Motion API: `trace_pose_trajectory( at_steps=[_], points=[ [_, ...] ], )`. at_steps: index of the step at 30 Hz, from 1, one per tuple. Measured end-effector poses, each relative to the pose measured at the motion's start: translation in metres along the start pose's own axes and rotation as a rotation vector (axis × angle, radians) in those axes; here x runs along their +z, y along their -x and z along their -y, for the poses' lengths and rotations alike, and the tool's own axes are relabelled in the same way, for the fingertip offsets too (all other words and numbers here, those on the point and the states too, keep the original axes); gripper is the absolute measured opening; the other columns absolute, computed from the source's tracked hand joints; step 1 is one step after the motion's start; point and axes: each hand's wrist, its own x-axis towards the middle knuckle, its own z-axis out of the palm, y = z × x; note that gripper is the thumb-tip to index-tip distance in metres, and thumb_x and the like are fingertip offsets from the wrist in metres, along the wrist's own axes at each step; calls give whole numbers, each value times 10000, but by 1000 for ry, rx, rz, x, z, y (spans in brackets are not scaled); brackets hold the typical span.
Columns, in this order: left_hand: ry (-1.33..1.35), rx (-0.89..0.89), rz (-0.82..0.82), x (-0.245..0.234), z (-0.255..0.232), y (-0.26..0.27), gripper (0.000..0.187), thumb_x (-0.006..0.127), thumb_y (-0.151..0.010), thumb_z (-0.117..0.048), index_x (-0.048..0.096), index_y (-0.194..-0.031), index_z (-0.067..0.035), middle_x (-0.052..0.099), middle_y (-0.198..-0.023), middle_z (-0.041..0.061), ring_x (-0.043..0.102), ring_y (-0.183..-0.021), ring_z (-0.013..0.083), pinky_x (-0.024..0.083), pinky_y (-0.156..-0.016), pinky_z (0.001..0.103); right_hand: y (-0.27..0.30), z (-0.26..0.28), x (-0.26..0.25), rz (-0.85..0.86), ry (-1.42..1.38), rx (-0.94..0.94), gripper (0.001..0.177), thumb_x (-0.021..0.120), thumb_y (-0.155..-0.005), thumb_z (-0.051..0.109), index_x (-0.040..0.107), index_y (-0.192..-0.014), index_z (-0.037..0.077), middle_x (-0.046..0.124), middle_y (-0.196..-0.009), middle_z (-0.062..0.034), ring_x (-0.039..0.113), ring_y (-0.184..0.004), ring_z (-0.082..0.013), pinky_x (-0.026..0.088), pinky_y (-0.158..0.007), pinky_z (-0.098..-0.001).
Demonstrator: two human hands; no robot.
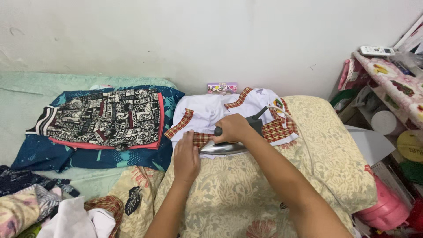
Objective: The person irons a white shirt with a plaid collar and cuffs on a bed. They repeatedly smooth the fabric, reposition the shirt, and use an electric iron to press the collar, sleeves, and body sections.
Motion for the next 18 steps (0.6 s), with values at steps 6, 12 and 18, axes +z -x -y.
trace_pose_trajectory(
  at_steps=[6, 12, 18],
  points=[
    [-319, 26, 204, 14, 9, 0, 516, 474, -994, -233, 479, -1491, -92, 479, -1550, 117, 347, -1495, 332, 177, -1213, 567, 13, -34, 1, -18, 39, 74, 607, 703, -689, 690, 782, -859, 113, 738, -789, -144, 723, -785, -348, 554, -700, -482],
    [-450, -1, 293, 22, 12, 2, 560, 448, -963, -252, 453, -1504, -106, 402, -1597, 94, 293, -1506, 305, 124, -1187, 651, 37, -88, -2, 47, 58, 282, 585, 653, -723, 723, 790, -861, 172, 760, -806, -102, 739, -817, -307, 565, -729, -467],
    [-445, 5, 279, 24, 14, 3, 562, 450, -968, -253, 451, -1510, -102, 392, -1605, 91, 289, -1509, 301, 107, -1193, 657, 74, -153, -6, 101, 124, 458, 645, 640, -691, 786, 786, -882, 188, 769, -872, -91, 752, -844, -293, 587, -754, -445]
  ],
)
